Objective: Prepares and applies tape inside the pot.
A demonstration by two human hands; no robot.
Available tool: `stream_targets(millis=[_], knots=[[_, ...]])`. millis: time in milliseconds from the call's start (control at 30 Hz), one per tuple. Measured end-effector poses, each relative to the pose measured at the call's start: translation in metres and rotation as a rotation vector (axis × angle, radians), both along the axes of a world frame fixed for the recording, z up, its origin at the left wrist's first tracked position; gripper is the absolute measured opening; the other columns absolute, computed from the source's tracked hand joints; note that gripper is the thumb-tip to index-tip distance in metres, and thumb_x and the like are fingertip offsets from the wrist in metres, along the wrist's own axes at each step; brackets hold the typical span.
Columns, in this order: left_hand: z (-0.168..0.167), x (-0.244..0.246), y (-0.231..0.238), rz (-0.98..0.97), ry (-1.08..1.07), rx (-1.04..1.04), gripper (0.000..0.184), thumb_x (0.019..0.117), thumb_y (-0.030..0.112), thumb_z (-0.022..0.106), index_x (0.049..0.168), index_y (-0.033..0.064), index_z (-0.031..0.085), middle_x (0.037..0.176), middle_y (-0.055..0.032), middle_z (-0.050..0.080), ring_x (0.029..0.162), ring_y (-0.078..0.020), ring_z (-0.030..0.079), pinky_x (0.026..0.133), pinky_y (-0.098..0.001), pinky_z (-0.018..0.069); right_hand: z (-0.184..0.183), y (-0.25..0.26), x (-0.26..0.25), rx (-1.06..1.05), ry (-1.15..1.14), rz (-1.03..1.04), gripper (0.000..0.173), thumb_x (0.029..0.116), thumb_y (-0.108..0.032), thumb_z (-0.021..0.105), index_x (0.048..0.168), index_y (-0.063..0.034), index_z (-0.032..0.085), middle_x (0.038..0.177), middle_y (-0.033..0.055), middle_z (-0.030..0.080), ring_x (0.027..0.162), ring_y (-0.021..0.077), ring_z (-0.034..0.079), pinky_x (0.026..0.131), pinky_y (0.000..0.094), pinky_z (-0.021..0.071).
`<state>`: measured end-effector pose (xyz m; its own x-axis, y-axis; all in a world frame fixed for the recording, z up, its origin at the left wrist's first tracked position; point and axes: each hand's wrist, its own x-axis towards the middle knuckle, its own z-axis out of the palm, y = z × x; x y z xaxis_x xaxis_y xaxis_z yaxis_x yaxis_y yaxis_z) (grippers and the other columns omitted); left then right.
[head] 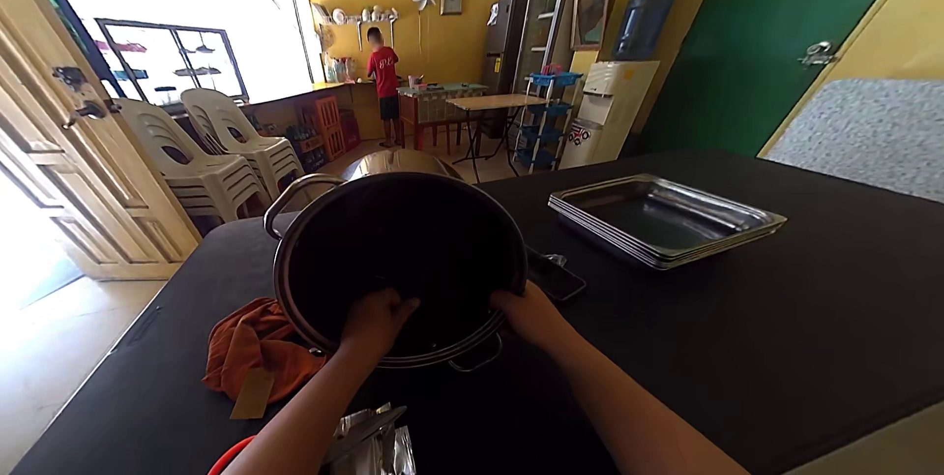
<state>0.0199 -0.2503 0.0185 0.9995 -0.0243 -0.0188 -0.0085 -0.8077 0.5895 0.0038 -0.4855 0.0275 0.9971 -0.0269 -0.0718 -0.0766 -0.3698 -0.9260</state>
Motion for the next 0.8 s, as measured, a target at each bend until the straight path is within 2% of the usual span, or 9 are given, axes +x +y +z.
stream_targets(millis=[33, 67, 100, 133, 267, 400, 500, 667, 800], knots=[[-0.003, 0.0, 0.001, -0.043, -0.014, 0.018, 0.035, 0.0989, 0.042, 0.067, 0.097, 0.0073, 0.069, 0.091, -0.0099, 0.067, 0.087, -0.026, 0.064, 0.083, -0.052, 0.0513, 0.0, 0.0, 0.0, 0.0, 0.001, 0.0, 0.018, 0.1044, -0.014, 0.055, 0.119, -0.0048, 0.06, 0.072, 0.0104, 0.063, 0.051, 0.0156, 0.059, 0.05, 0.0296, 0.052], [-0.007, 0.001, 0.003, -0.088, -0.015, 0.019, 0.03, 0.0964, 0.038, 0.072, 0.107, 0.0103, 0.069, 0.109, -0.0098, 0.066, 0.105, -0.0279, 0.062, 0.096, -0.058, 0.0464, 0.001, 0.0, 0.0, 0.001, 0.005, -0.002, 0.019, 0.1044, -0.014, 0.055, 0.12, -0.0048, 0.059, 0.073, 0.0104, 0.063, 0.052, 0.0156, 0.059, 0.05, 0.0297, 0.0518], [-0.011, 0.002, 0.003, -0.121, -0.015, 0.023, 0.036, 0.0939, 0.038, 0.076, 0.119, 0.0135, 0.066, 0.125, -0.0099, 0.063, 0.118, -0.0295, 0.059, 0.103, -0.0628, 0.0404, 0.001, 0.0, -0.001, 0.001, 0.008, -0.004, 0.019, 0.1043, -0.014, 0.055, 0.121, -0.005, 0.06, 0.073, 0.0106, 0.063, 0.052, 0.0159, 0.059, 0.05, 0.0301, 0.0517], [-0.014, 0.002, 0.003, -0.139, -0.015, 0.031, 0.043, 0.0923, 0.04, 0.077, 0.126, 0.0158, 0.064, 0.134, -0.0095, 0.06, 0.126, -0.0303, 0.055, 0.106, -0.0654, 0.0362, 0.0, 0.0, -0.001, 0.0, 0.006, -0.008, 0.02, 0.1039, -0.014, 0.055, 0.121, -0.0055, 0.06, 0.073, 0.0109, 0.063, 0.052, 0.0162, 0.059, 0.05, 0.0305, 0.0515], [-0.02, 0.001, -0.004, -0.154, 0.013, 0.111, 0.044, 0.0907, 0.046, 0.077, 0.124, 0.02, 0.065, 0.133, -0.0053, 0.06, 0.127, -0.0252, 0.054, 0.109, -0.0628, 0.0315, 0.002, 0.002, -0.001, -0.018, 0.013, -0.029, 0.02, 0.1033, -0.014, 0.055, 0.12, -0.0061, 0.06, 0.071, 0.0109, 0.063, 0.051, 0.0163, 0.059, 0.049, 0.0304, 0.0515], [-0.02, -0.002, -0.013, -0.146, 0.026, 0.223, 0.039, 0.0938, 0.049, 0.072, 0.121, 0.0203, 0.068, 0.13, -0.0052, 0.063, 0.126, -0.0248, 0.054, 0.108, -0.0589, 0.0321, 0.003, 0.003, -0.001, -0.015, 0.017, -0.031, 0.019, 0.1039, -0.014, 0.054, 0.121, -0.0059, 0.06, 0.073, 0.0113, 0.063, 0.052, 0.0163, 0.059, 0.05, 0.0305, 0.0515], [-0.018, -0.002, -0.015, -0.172, 0.061, 0.274, 0.04, 0.0957, 0.052, 0.068, 0.124, 0.0228, 0.067, 0.134, -0.0027, 0.061, 0.129, -0.0234, 0.052, 0.109, -0.0575, 0.0313, 0.001, 0.003, -0.001, -0.002, -0.005, -0.038, 0.018, 0.104, -0.013, 0.054, 0.118, -0.0054, 0.061, 0.073, 0.011, 0.063, 0.051, 0.0159, 0.058, 0.049, 0.03, 0.0506], [-0.025, 0.002, -0.008, -0.182, 0.01, 0.192, 0.045, 0.0896, 0.05, 0.076, 0.123, 0.0209, 0.066, 0.139, -0.0033, 0.059, 0.132, -0.0245, 0.051, 0.108, -0.0611, 0.0317, -0.001, 0.005, -0.001, 0.022, -0.018, -0.04, 0.019, 0.1032, -0.014, 0.054, 0.12, -0.0061, 0.06, 0.071, 0.0113, 0.062, 0.05, 0.0166, 0.058, 0.048, 0.0307, 0.0502], [-0.021, 0.001, -0.013, -0.137, 0.044, 0.185, 0.043, 0.0927, 0.05, 0.073, 0.124, 0.0203, 0.066, 0.144, -0.0031, 0.056, 0.135, -0.0244, 0.048, 0.111, -0.06, 0.0299, -0.001, 0.006, 0.0, 0.008, -0.016, -0.019, 0.019, 0.1045, -0.014, 0.052, 0.12, -0.0055, 0.059, 0.071, 0.011, 0.062, 0.05, 0.0161, 0.057, 0.049, 0.0299, 0.0507]])
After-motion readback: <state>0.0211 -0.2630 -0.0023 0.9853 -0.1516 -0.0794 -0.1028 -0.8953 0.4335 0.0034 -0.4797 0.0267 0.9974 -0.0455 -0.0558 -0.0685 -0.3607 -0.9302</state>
